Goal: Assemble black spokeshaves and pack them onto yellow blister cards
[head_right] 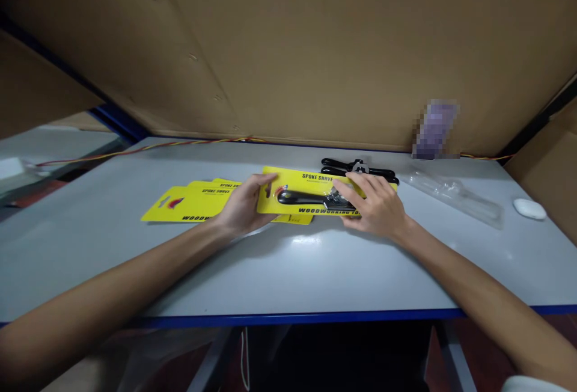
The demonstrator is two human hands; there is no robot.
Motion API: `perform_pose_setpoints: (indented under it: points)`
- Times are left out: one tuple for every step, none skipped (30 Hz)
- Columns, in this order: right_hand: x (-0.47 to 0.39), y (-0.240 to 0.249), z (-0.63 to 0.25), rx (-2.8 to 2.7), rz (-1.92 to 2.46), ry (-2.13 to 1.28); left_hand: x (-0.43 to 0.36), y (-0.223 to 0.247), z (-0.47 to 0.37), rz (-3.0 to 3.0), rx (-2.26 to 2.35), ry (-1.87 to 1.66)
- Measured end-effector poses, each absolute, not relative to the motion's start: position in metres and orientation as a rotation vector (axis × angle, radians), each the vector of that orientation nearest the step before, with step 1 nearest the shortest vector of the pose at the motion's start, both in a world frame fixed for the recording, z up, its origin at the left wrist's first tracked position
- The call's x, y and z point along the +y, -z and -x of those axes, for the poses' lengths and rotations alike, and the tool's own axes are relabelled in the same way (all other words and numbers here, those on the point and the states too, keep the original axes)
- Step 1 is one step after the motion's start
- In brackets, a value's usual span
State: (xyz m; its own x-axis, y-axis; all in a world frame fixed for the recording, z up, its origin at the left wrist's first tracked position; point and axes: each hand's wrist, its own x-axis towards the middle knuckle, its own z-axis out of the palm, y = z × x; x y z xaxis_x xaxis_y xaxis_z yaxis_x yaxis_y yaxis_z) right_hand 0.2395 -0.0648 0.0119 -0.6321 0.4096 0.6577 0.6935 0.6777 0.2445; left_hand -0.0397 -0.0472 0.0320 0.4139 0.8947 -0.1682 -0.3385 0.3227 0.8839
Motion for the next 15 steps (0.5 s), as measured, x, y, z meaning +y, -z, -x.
perform_pose_setpoints:
  points:
    - [-0.065,-0.012,-0.24,-2.328,0.863,0.645,-0.047,-0.032,0.038,-0.866,0.805,-0.922]
    - [-0.065,-0.012,-0.24,-2.339,0.881,0.634,-0.047,-0.034,0.036,-0.841,0.857,-0.93]
    - [-0.065,-0.012,-0.241,-2.353,0.901,0.623,-0.047,-0.036,0.034,-0.812,0.907,-0.947]
    - [-0.065,-0.013,-0.241,-2.369,0.923,0.614,-0.046,-0.038,0.033,-0.793,0.951,-0.968]
    - [-0.065,-0.014,-0.241,-2.387,0.947,0.605,-0.045,-0.041,0.032,-0.78,0.987,-0.984]
    - [-0.064,-0.015,-0.24,-2.403,0.971,0.598,-0.043,-0.044,0.032,-0.773,1.017,-0.991]
    - [-0.064,-0.016,-0.239,-2.417,0.995,0.592,-0.04,-0.046,0.033,-0.771,1.037,-0.993]
    - [-0.063,-0.017,-0.239,-2.428,1.017,0.589,-0.038,-0.049,0.035,-0.776,1.047,-0.99]
    - [-0.061,-0.018,-0.237,-2.437,1.035,0.59,-0.035,-0.05,0.036,-0.784,1.049,-0.986]
    - [-0.06,-0.02,-0.236,-2.443,1.05,0.592,-0.033,-0.052,0.038,-0.795,1.046,-0.98]
    - [-0.058,-0.021,-0.235,-2.449,1.062,0.597,-0.032,-0.052,0.04,-0.809,1.041,-0.976]
    - [-0.056,-0.021,-0.234,-2.456,1.073,0.605,-0.03,-0.052,0.042,-0.824,1.036,-0.974]
    - [-0.055,-0.022,-0.233,-2.464,1.083,0.612,-0.029,-0.052,0.043,-0.837,1.034,-0.972]
    - [-0.054,-0.022,-0.232,-2.472,1.093,0.619,-0.028,-0.051,0.044,-0.847,1.037,-0.971]
    - [-0.053,-0.022,-0.232,-2.48,1.103,0.623,-0.027,-0.049,0.045,-0.853,1.044,-0.97]
